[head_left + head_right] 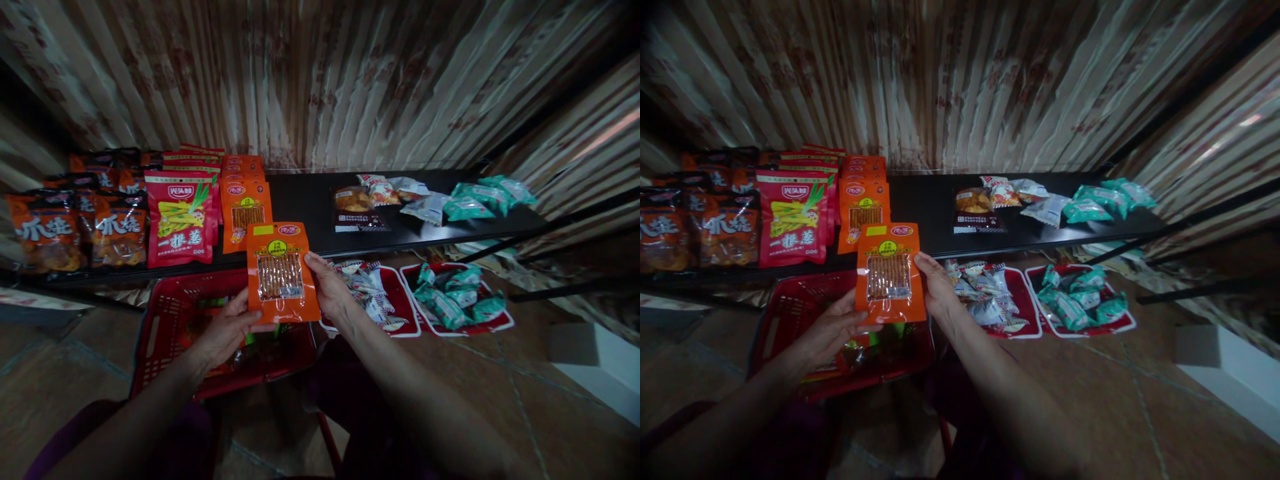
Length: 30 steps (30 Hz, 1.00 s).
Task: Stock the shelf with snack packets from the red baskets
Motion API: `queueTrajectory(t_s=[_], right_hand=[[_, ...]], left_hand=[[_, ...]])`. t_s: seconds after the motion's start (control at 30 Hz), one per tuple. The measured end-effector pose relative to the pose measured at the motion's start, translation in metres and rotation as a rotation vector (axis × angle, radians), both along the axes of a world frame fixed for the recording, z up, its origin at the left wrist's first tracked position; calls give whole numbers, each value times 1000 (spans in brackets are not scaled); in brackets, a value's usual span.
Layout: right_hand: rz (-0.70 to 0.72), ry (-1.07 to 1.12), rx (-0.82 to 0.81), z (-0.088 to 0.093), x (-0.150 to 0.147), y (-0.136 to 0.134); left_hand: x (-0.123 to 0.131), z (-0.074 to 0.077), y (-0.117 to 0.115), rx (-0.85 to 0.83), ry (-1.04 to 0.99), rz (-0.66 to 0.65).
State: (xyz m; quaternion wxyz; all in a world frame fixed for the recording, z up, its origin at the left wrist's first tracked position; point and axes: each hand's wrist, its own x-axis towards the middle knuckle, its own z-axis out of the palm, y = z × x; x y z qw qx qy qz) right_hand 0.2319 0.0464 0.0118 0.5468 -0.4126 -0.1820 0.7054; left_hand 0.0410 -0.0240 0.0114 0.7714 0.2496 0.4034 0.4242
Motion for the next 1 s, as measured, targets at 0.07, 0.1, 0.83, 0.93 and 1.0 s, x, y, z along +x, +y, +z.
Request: queueTrajectory(t_s=[0.07, 0.1, 0.83, 0.93, 1.0], right_hand=[[-9, -1, 14, 1, 0, 0], [-11, -2, 24, 2, 0, 0], [40, -790, 543, 4, -5, -21], [87, -1217, 828, 0, -7, -26], [135, -1331, 932, -2, -9, -28]], left_hand=[[1, -3, -1, 2, 12, 32], [0, -4, 0, 5, 17, 50], [-6, 7, 12, 91, 124, 228], [-1, 7, 10, 73, 133, 229], [0, 7, 9, 77, 133, 219]])
